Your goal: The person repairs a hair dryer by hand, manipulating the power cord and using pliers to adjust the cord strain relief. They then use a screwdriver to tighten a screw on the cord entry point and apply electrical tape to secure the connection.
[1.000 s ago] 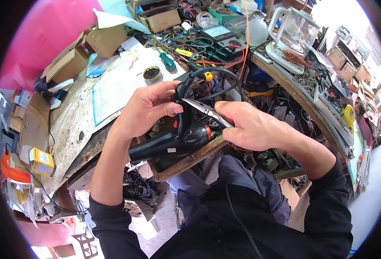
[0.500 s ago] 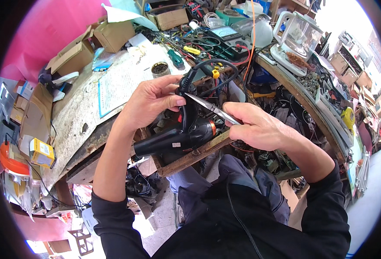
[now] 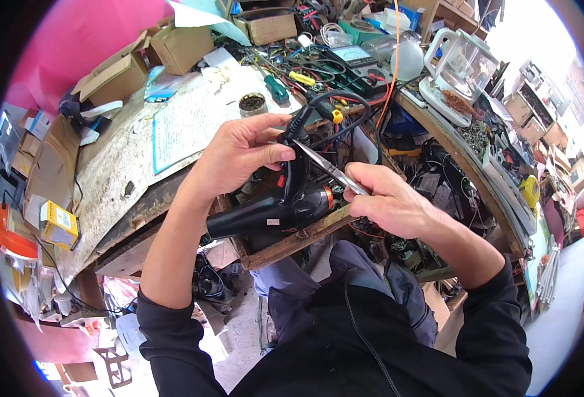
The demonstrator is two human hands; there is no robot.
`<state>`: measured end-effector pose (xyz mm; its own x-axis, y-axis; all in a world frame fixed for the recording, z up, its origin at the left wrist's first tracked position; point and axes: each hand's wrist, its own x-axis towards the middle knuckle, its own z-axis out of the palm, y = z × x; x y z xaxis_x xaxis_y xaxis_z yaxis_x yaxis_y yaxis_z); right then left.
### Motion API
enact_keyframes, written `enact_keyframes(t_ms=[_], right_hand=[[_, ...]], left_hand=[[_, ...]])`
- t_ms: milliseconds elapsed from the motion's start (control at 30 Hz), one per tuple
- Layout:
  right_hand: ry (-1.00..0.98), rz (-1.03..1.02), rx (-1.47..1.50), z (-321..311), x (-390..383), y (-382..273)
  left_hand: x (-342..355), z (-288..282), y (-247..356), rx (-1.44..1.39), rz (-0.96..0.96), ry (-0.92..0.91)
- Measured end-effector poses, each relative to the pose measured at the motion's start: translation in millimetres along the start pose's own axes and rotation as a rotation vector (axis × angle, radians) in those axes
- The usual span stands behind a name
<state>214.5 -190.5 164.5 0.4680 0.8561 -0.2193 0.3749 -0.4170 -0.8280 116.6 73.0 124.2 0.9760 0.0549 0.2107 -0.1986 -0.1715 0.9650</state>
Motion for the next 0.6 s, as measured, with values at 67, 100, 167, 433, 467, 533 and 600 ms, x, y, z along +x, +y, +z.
enact_keyframes(t_ms=[67, 100, 167, 433, 467, 533, 600], right_hand=[[0.008, -0.028, 0.058, 1.8, 0.3, 9.6], [0.01, -0.04, 0.087, 1.7, -0.1, 14.8], [0.005, 0.018, 0.14, -1.5, -4.4, 18.6], [-0.001, 0.102, 0.402, -8.6, -38.2, 27.1], [0.02, 0.088, 0.393, -8.6, -38.1, 28.7], [0.049, 0.056, 0.361, -5.7, -38.2, 29.9], [0.068, 0.023, 0.305, -2.9, -38.6, 31.9]], left_hand=[[2.6, 3.9, -1.1, 0.04, -0.016, 0.026], [4.2, 7.1, -1.5, 0.058, -0.025, 0.04], [6.9, 15.1, 6.8, 0.116, -0.024, 0.04], [22.1, 40.6, 22.4, 0.309, 0.062, 0.022], [23.9, 40.8, 23.4, 0.302, 0.031, 0.007], [26.1, 37.5, 23.7, 0.313, 0.001, -0.025], [28.6, 36.3, 22.2, 0.303, 0.033, -0.055]])
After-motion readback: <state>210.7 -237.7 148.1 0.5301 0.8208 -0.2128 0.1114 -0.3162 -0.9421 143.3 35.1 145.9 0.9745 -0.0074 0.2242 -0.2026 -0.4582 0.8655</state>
